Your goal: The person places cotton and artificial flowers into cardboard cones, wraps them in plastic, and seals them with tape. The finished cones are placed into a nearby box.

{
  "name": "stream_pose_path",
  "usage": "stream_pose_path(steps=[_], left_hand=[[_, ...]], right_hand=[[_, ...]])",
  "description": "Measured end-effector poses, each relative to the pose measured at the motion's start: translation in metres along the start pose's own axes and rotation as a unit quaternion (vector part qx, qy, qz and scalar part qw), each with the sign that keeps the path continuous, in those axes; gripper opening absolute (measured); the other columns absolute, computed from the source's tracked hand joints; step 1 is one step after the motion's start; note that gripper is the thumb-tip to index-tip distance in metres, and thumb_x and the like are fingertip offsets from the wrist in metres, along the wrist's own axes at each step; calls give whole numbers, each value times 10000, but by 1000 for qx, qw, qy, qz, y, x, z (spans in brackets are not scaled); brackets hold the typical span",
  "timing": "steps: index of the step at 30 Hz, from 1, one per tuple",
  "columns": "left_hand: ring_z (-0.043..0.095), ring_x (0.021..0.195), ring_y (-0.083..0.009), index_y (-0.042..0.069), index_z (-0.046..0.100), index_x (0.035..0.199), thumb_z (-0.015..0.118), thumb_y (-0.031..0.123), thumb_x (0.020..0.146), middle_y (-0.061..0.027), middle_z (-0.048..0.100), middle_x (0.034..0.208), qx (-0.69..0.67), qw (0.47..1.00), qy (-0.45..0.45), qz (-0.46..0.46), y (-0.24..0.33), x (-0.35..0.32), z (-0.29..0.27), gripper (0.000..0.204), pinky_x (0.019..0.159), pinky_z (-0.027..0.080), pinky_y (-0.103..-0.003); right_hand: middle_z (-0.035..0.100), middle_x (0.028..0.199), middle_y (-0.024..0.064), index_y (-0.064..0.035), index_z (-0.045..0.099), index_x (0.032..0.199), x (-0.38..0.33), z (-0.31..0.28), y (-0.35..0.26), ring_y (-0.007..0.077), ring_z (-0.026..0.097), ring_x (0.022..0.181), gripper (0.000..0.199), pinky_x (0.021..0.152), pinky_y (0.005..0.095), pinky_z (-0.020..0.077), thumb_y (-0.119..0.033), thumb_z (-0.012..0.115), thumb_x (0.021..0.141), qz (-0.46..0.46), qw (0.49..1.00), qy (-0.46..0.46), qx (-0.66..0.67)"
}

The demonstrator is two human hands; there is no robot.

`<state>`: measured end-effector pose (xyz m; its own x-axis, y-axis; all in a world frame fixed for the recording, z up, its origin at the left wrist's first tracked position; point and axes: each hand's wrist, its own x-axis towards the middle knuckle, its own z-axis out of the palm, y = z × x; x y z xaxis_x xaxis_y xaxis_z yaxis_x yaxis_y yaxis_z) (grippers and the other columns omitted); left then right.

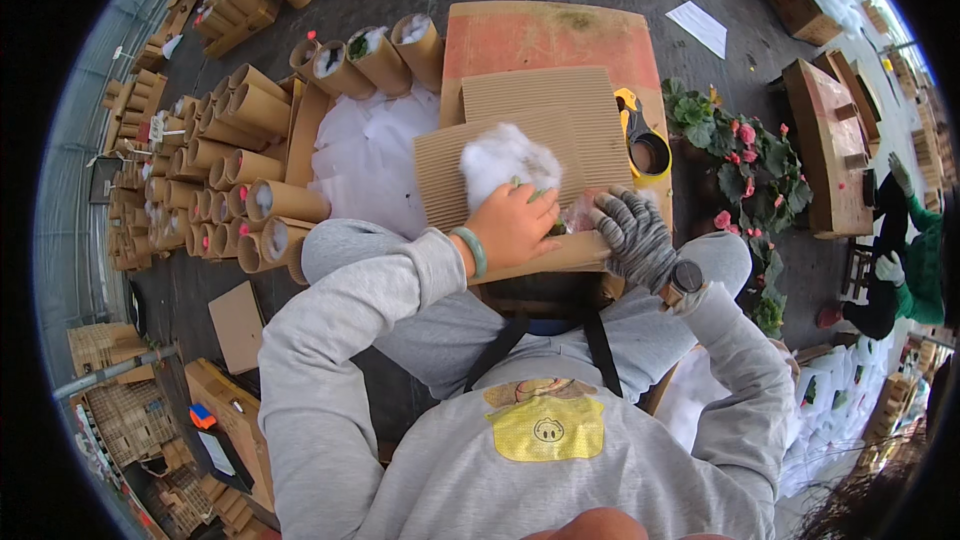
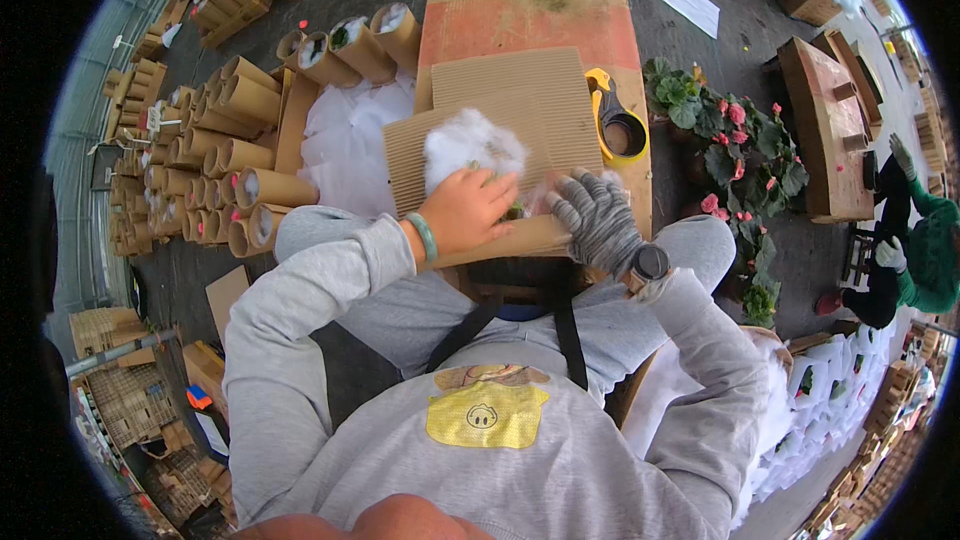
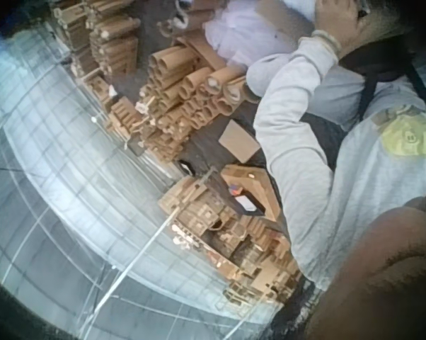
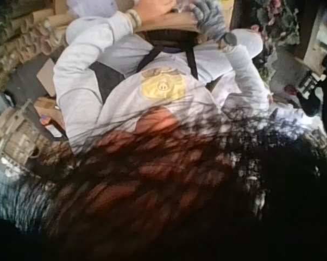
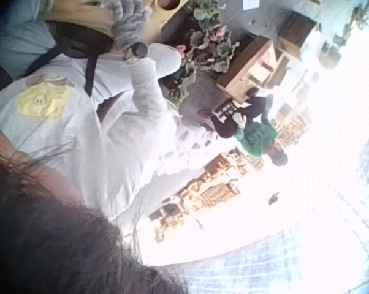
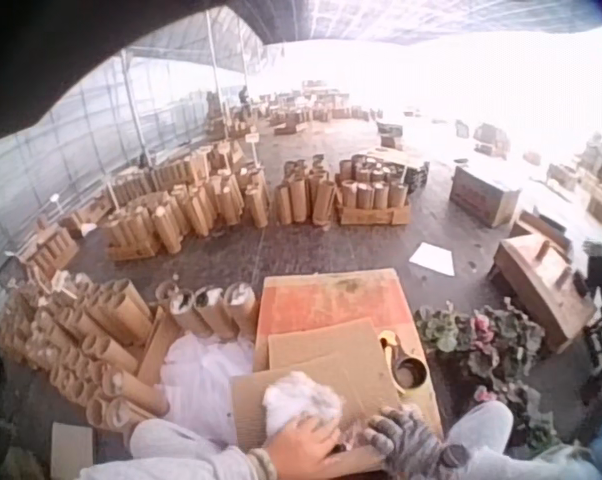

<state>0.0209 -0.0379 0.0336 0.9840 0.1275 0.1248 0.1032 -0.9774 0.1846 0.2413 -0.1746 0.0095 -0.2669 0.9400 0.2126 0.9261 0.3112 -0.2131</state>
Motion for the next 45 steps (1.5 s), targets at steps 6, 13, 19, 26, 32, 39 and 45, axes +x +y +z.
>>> stream_pose_path(steps=[6, 13, 19, 26, 32, 39, 45], left_hand=[[529, 1045, -300, 43, 572, 1143, 591, 318, 839, -129, 557, 1198, -166, 980, -24, -111, -14, 4, 10, 411, 864, 438, -396], [516, 1069, -327, 47, 492, 1237, 588, 283, 853, -154, 529, 1156, -248, 948, -48, -194, -93, 33, 26, 461, 920, 422, -390], [530, 1042, -320, 47, 328, 1333, 699, 249, 755, -213, 527, 1100, -60, 884, 164, -433, -75, 8, 31, 716, 903, 430, -357], [588, 867, -314, 46, 596, 934, 658, 73, 760, -112, 602, 916, -207, 925, 175, -267, -74, 2, 10, 186, 772, 483, -373], [586, 844, -308, 78, 625, 896, 634, 66, 759, -92, 606, 892, -227, 968, 108, 4, -66, 45, 21, 138, 747, 481, -413], [602, 811, -287, 96, 669, 852, 662, 151, 753, -90, 640, 852, -236, 971, 34, -2, -76, 50, 26, 113, 721, 486, -393], [597, 828, -272, 84, 686, 779, 577, 284, 872, -105, 652, 838, -316, 910, -121, -238, -66, 22, 14, 247, 734, 473, -366]], right_hand=[[595, 1065, 119, -92, 538, 1084, 30, -25, 26, 333, 559, 989, 655, 854, 414, 440, -269, 826, 523, 61, 973, -159, 157], [588, 1021, 148, -64, 568, 1149, 74, -16, 68, 329, 551, 988, 450, 838, 401, 445, -295, 680, 779, 19, 965, -143, 221], [570, 983, 125, -81, 582, 1164, 52, -4, 55, 326, 538, 967, 512, 817, 417, 432, -349, 680, 739, 39, 989, -37, 136], [559, 1000, 125, -78, 582, 1161, 57, 2, 60, 314, 543, 928, 500, 777, 405, 445, -379, 672, 771, 1, 993, -25, 116], [574, 1000, 146, -76, 583, 1168, 42, -5, 41, 326, 540, 935, 544, 854, 454, 393, -372, 694, 725, 43, 993, 0, 108], [568, 1113, 127, -55, 548, 1117, 7, 5, 0, 317, 512, 1126, 517, 1035, 534, 299, -276, 714, 680, 14, 986, 168, 9], [556, 1111, 147, -24, 513, 1117, 11, 17, -21, 327, 510, 1122, 483, 1035, 531, 294, -380, 600, 802, 45, 973, 224, 11]])
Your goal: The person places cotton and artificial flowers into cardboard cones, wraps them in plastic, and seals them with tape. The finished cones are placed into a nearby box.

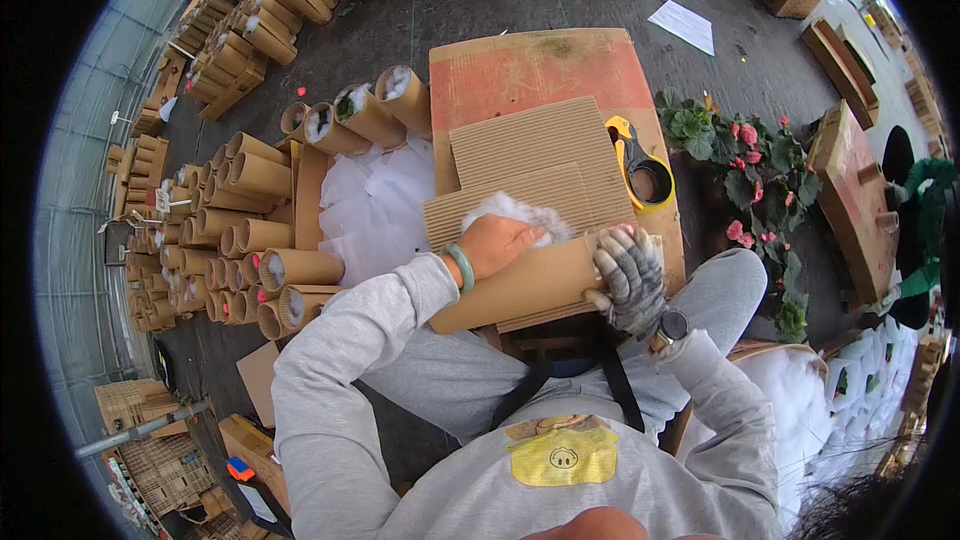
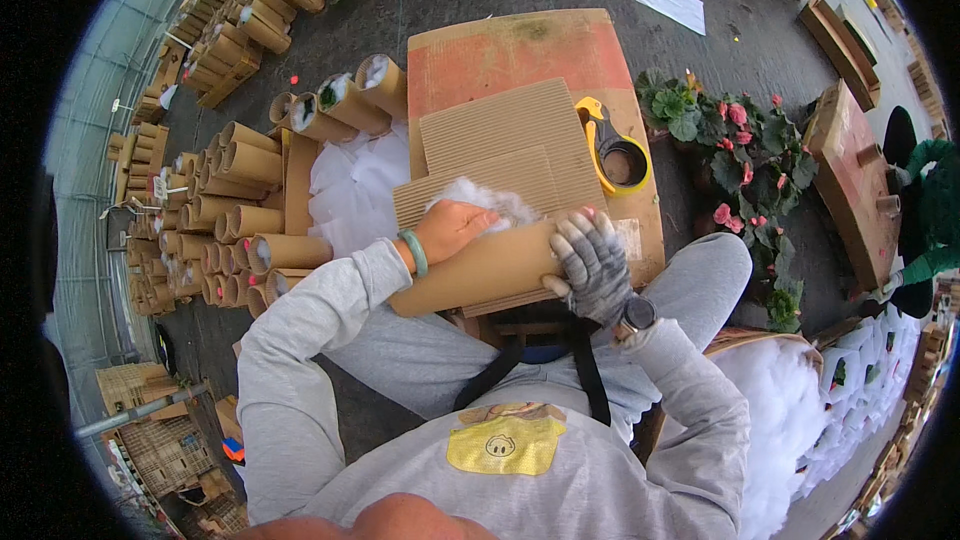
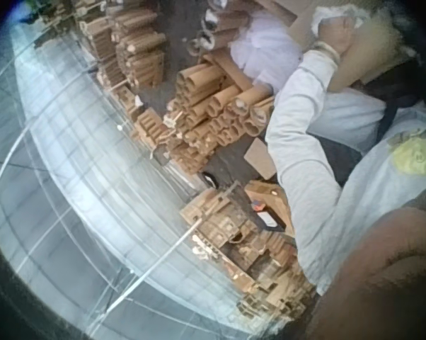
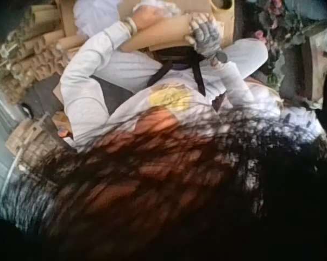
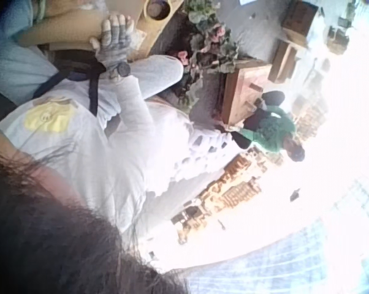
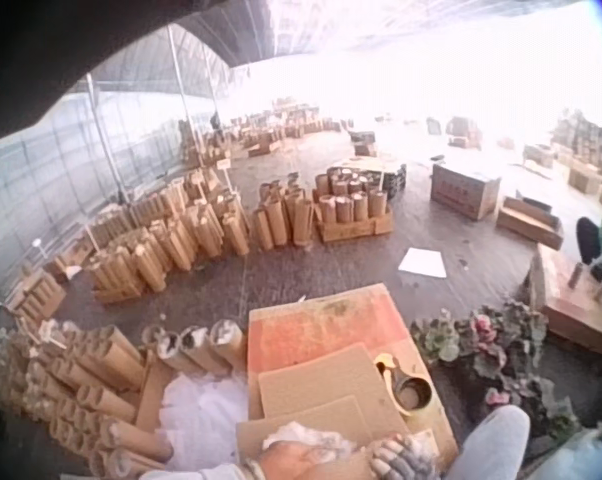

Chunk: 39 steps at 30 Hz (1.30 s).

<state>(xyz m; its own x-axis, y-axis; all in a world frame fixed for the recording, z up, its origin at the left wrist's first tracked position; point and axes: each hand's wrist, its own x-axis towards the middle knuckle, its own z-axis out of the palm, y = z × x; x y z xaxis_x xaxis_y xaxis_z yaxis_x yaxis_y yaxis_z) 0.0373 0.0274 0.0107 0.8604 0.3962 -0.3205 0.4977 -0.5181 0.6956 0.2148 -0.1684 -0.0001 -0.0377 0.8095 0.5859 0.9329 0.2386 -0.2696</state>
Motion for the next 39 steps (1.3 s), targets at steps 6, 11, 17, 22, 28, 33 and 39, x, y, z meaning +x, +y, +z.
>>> stream_pose_path(steps=[6, 11, 17, 22, 28, 33, 39], left_hand=[[462, 1165, -345, 75, 616, 1141, 492, 349, 938, -183, 530, 1259, 280, 942, 152, 102, -19, 32, -28, 363, 993, 346, -403], [350, 1294, -362, 61, 412, 1356, 438, 351, 961, -199, 360, 1416, -3, 980, -137, 142, -32, 24, -11, 491, 1071, 272, -414], [421, 1214, -340, -2, 453, 1302, 443, 391, 953, -211, 473, 1276, -119, 976, -180, 22, -48, 22, -30, 526, 1022, 344, -391], [511, 1051, -337, -8, 617, 995, 493, 473, 897, -221, 533, 1102, 95, 993, 32, -65, -68, 16, -61, 506, 910, 422, -366], [608, 803, -331, 31, 600, 849, 525, 399, 884, -145, 626, 816, 198, 975, 86, -45, -53, 2, -53, 378, 714, 487, -413], [610, 855, -346, 28, 548, 1062, 682, 475, 716, -163, 623, 862, 102, 994, -39, 8, -1, 38, -29, 580, 770, 486, -407], [568, 965, -373, -10, 452, 1153, 799, 443, 541, -198, 557, 1048, 159, 984, -73, 26, 58, 35, 19, 837, 837, 479, -413]], right_hand=[[563, 1034, 127, -19, 505, 1098, 50, 23, 34, 321, 544, 1006, 508, 986, 522, 333, -404, 610, 785, 49, 992, -116, -13], [586, 983, 123, -21, 535, 1060, 39, 15, 21, 301, 568, 943, 471, 972, 497, 359, -436, 538, 837, -3, 999, -25, -46], [612, 921, 123, -63, 571, 918, 68, 27, 33, 306, 574, 883, 286, 820, 458, 419, -334, 517, 845, 83, 983, -151, -63], [630, 941, 141, -87, 627, 911, 120, 69, 86, 317, 601, 898, 224, 804, 427, 442, -264, 510, 840, 94, 930, -340, -100], [638, 856, 132, -48, 625, 891, 113, 64, 73, 317, 606, 857, 239, 808, 405, 438, -238, 482, 873, 90, 942, -311, -89], [616, 760, 112, -52, 630, 786, 74, 48, 45, 279, 573, 751, 180, 773, 397, 428, -219, 567, 808, 105, 988, -74, -88], [609, 916, 105, -42, 623, 900, 13, 20, 10, 298, 591, 887, 224, 895, 425, 423, -223, 625, 769, 96, 991, 88, 26]])
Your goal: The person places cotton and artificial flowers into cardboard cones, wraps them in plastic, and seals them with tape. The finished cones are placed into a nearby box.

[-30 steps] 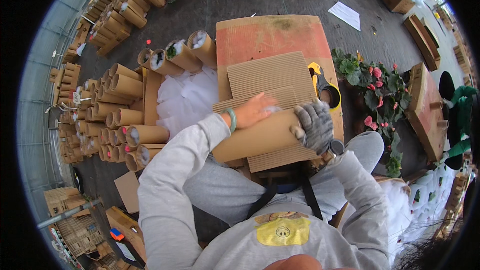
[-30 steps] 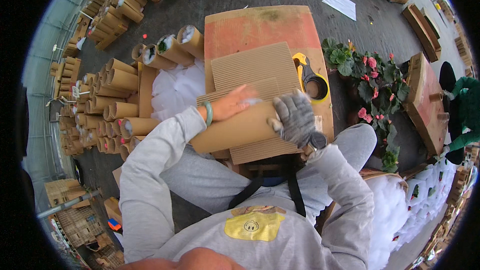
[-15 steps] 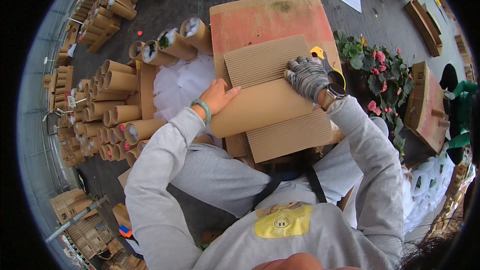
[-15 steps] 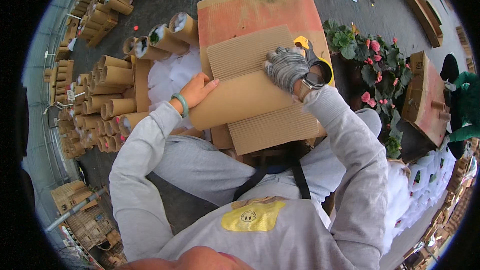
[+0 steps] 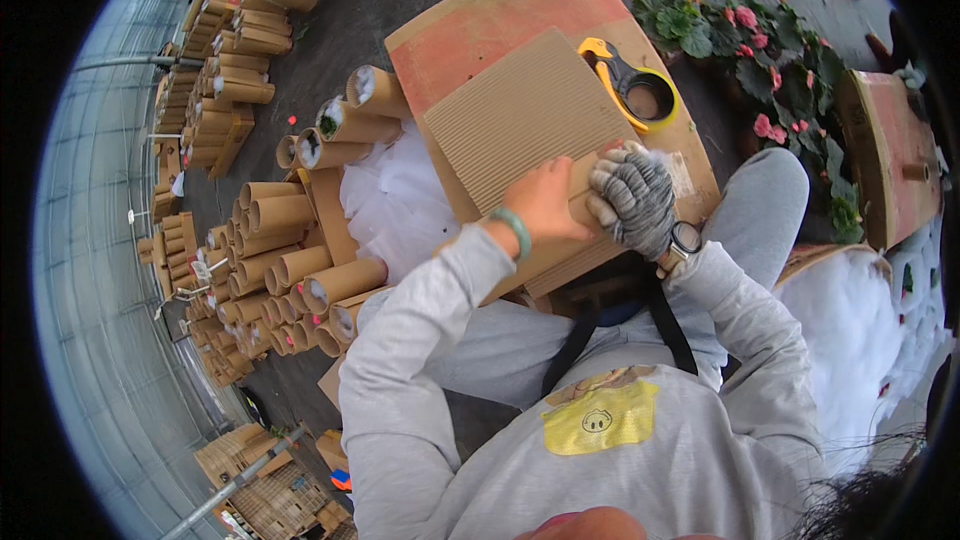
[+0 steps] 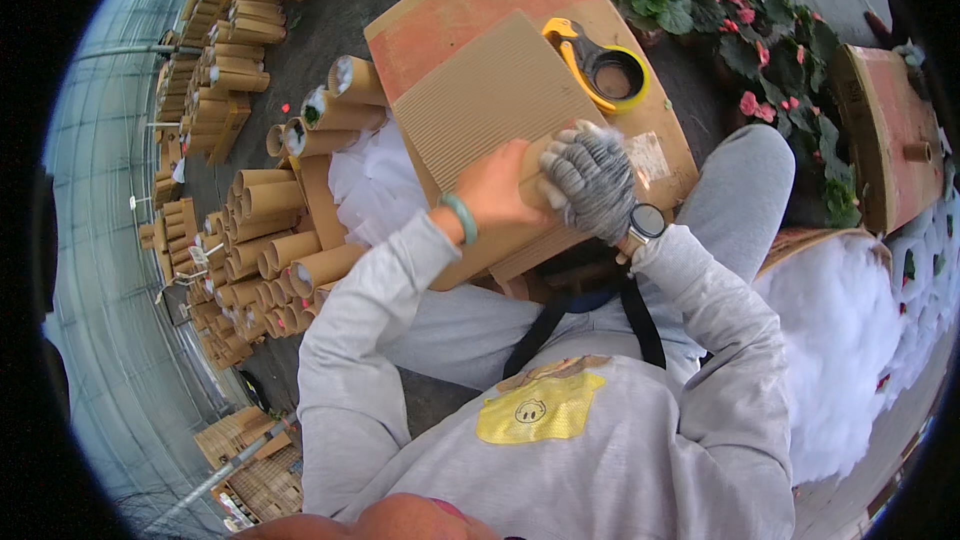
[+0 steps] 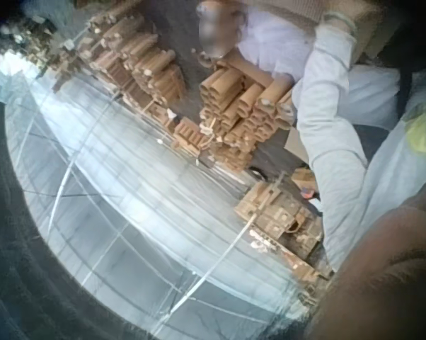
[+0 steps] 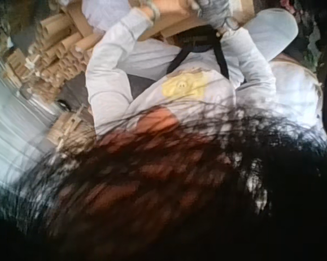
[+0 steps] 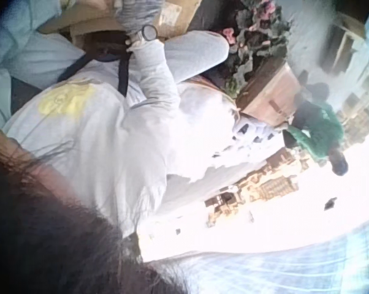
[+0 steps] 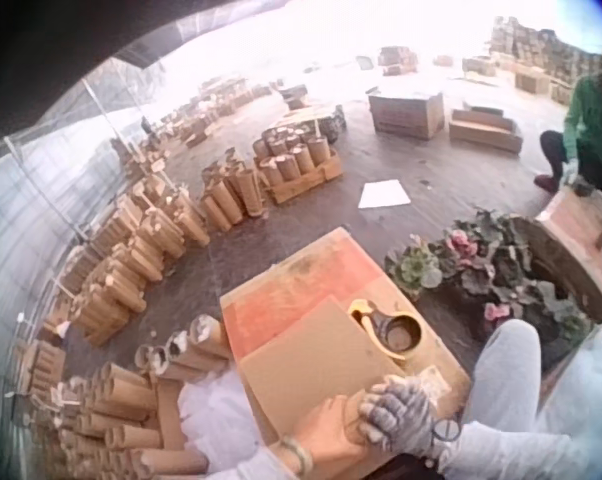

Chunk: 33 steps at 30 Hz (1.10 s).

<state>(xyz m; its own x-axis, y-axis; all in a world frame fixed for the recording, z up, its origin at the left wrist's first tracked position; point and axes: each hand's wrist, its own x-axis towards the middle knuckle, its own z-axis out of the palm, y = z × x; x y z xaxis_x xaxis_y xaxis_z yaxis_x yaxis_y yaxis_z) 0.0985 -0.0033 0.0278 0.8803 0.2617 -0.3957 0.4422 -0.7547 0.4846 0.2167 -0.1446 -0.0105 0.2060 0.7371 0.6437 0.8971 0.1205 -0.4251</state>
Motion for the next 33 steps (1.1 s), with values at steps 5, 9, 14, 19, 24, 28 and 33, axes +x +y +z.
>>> stream_pose_path(steps=[5, 9, 14, 19, 24, 28, 33], left_hand=[[584, 969, -366, 6, 416, 1212, 809, 378, 549, -218, 586, 1027, 0, 999, 18, -31, 14, -14, 6, 856, 827, 480, -411], [615, 895, -384, -12, 439, 1129, 806, 348, 538, -232, 622, 954, -49, 997, -56, -35, 2, 6, -19, 783, 786, 491, -425], [604, 907, -384, 2, 442, 1166, 814, 359, 535, -214, 614, 971, 22, 998, 46, -40, 2, 12, -33, 815, 790, 487, -427], [561, 1020, -356, -5, 437, 1194, 804, 378, 557, -208, 560, 1110, 80, 990, 94, -65, 7, 1, -13, 829, 831, 474, -425], [561, 1009, -358, 0, 416, 1213, 808, 365, 562, -202, 566, 1078, 89, 987, 120, -62, 1, 3, -1, 844, 836, 466, -443], [568, 975, -371, 7, 413, 1216, 814, 368, 557, -205, 570, 1069, 73, 990, 111, -53, -3, 7, -1, 852, 822, 468, -454], [567, 990, -385, 11, 455, 1186, 822, 346, 542, -225, 585, 1063, 50, 993, 79, -71, -10, 12, -10, 814, 826, 467, -434]], right_hand=[[604, 961, 119, -29, 593, 1043, -8, -46, 29, 261, 601, 931, 202, 846, 331, 464, -131, 568, 870, 198, 892, 2, 407], [614, 916, 115, -46, 550, 1115, 9, -15, 111, 213, 605, 872, 329, 785, 304, 485, -64, 617, 793, 258, 938, -164, 165], [632, 939, 188, -67, 499, 1215, 8, 29, 153, 331, 620, 894, 527, 757, 393, 504, -216, 684, 744, 210, 934, -283, -60], [648, 820, 104, -37, 551, 1128, 70, -44, 120, 255, 637, 696, 487, 630, 342, 517, -324, 712, 769, 347, 890, -224, 193], [620, 802, 4, -40, 613, 1053, 67, -114, 49, 85, 591, 675, 391, 582, 241, 484, -315, 725, 797, 339, 753, -91, 557], [640, 885, 2, -49, 574, 1128, 0, -118, -7, 106, 606, 786, 426, 704, 244, 485, -260, 738, 797, 417, 681, -179, 574], [631, 1010, 29, -56, 563, 1137, -74, -138, -44, 152, 601, 887, 470, 790, 307, 486, -272, 766, 772, 472, 651, -122, 581]])
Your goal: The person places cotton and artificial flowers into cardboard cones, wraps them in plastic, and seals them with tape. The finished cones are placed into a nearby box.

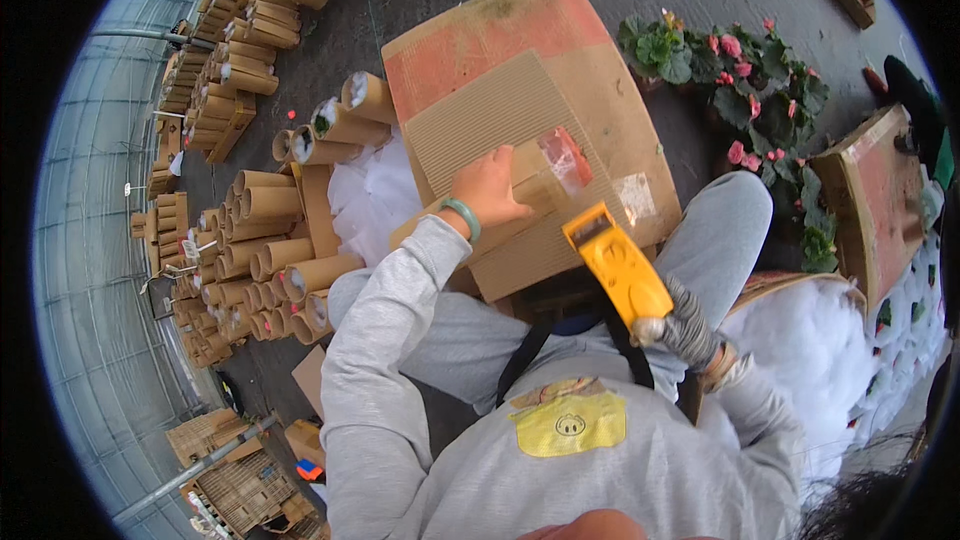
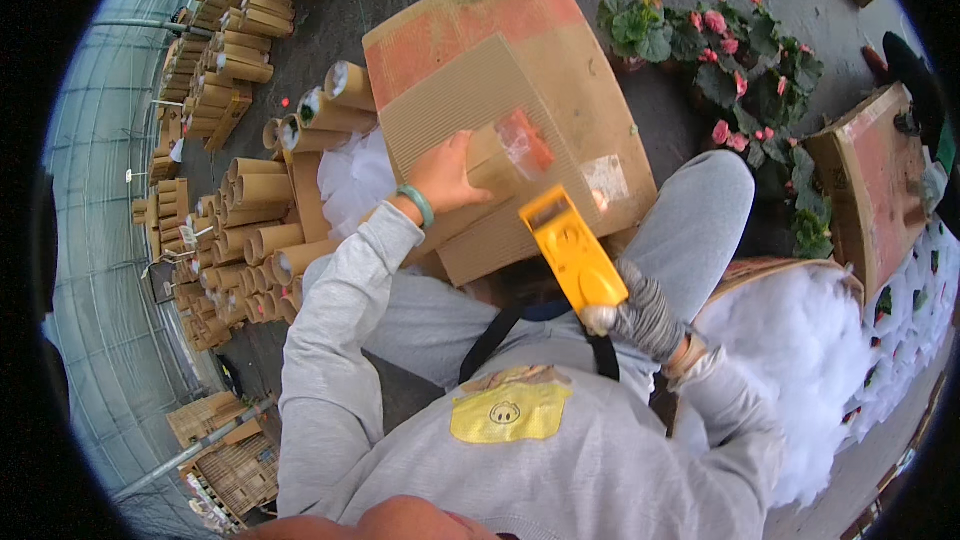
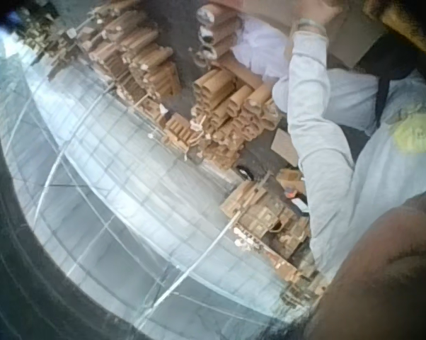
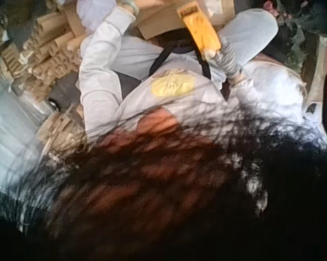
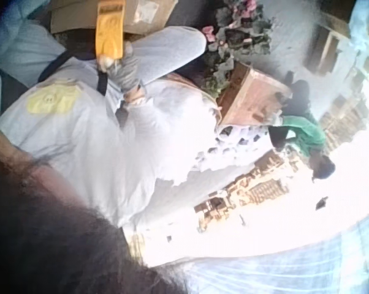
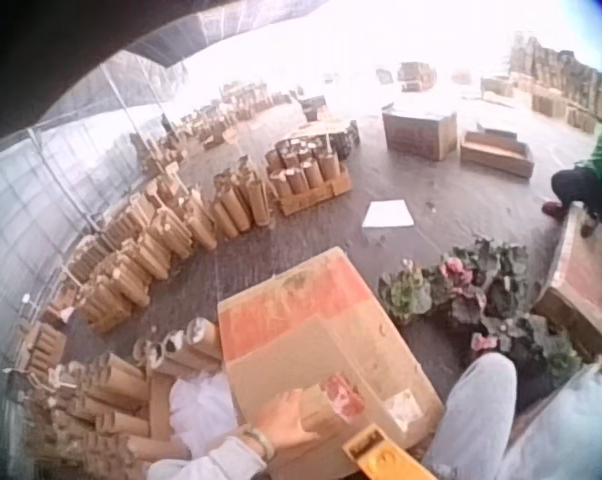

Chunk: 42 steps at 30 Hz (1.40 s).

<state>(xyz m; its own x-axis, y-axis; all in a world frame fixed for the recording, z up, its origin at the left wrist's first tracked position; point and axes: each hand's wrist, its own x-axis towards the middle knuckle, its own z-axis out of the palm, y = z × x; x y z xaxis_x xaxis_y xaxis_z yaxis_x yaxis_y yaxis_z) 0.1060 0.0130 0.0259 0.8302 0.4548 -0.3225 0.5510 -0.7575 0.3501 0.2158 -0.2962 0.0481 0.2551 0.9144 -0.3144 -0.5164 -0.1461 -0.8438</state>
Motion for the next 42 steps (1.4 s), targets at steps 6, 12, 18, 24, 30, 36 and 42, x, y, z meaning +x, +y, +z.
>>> stream_pose_path(steps=[6, 12, 18, 24, 30, 36, 42], left_hand=[[578, 991, -375, 3, 468, 1192, 820, 313, 541, -227, 599, 1047, -59, 994, -95, -5, 4, 4, -26, 802, 830, 469, -407], [584, 957, -371, 3, 492, 1184, 776, 194, 573, -212, 606, 1026, -69, 979, 35, 189, 52, -57, -88, 700, 843, 474, -402], [604, 860, -314, -18, 497, 1139, 599, 68, 657, -166, 601, 952, 87, 927, 157, 330, 81, -117, -26, 500, 747, 490, -402], [594, 921, -345, 10, 503, 1091, 741, 343, 661, -186, 609, 968, 81, 987, 93, 106, 24, -31, 21, 594, 744, 485, -432], [597, 978, -350, 13, 503, 1112, 790, 453, 589, -204, 615, 1051, -20, 985, -156, 76, 2, 31, -23, 741, 818, 467, -404], [585, 1010, -297, -7, 496, 1165, 810, 403, 599, -182, 618, 1073, -132, 970, -192, 63, -20, 54, -20, 766, 860, 451, -371], [590, 1000, -273, -10, 507, 1178, 815, 385, 601, -169, 621, 1074, -189, 955, -216, 69, -28, 56, -20, 764, 855, 456, -347]], right_hand=[[602, 999, 34, -52, 535, 1152, 8, -23, 45, 129, 557, 940, 521, 832, 278, 446, -347, 748, 780, 44, 994, -12, -102], [582, 1072, 40, -44, 499, 1179, 50, -5, 11, 129, 560, 981, 568, 866, 276, 452, -464, 651, 828, 95, 981, -4, 169], [657, 802, 100, -9, 602, 999, 139, 3, -97, 196, 644, 673, 648, 661, 330, 541, -630, 483, 856, -18, 995, -42, 86], [616, 920, 16, -40, 548, 1154, 36, 21, -80, 110, 591, 809, 451, 694, 263, 475, -390, 602, 875, 66, 992, -111, -12], [623, 893, 39, -35, 528, 1162, -12, 28, -51, 113, 607, 764, 446, 707, 265, 493, -318, 667, 846, 100, 994, 29, -40], [625, 817, 55, -26, 563, 1038, 58, 30, -43, 131, 620, 620, 408, 561, 261, 504, -318, 725, 803, 86, 995, 25, -37], [638, 846, 111, -49, 521, 1100, 56, -22, -45, 266, 638, 679, 456, 606, 365, 511, -314, 722, 788, -108, 917, 96, -372]])
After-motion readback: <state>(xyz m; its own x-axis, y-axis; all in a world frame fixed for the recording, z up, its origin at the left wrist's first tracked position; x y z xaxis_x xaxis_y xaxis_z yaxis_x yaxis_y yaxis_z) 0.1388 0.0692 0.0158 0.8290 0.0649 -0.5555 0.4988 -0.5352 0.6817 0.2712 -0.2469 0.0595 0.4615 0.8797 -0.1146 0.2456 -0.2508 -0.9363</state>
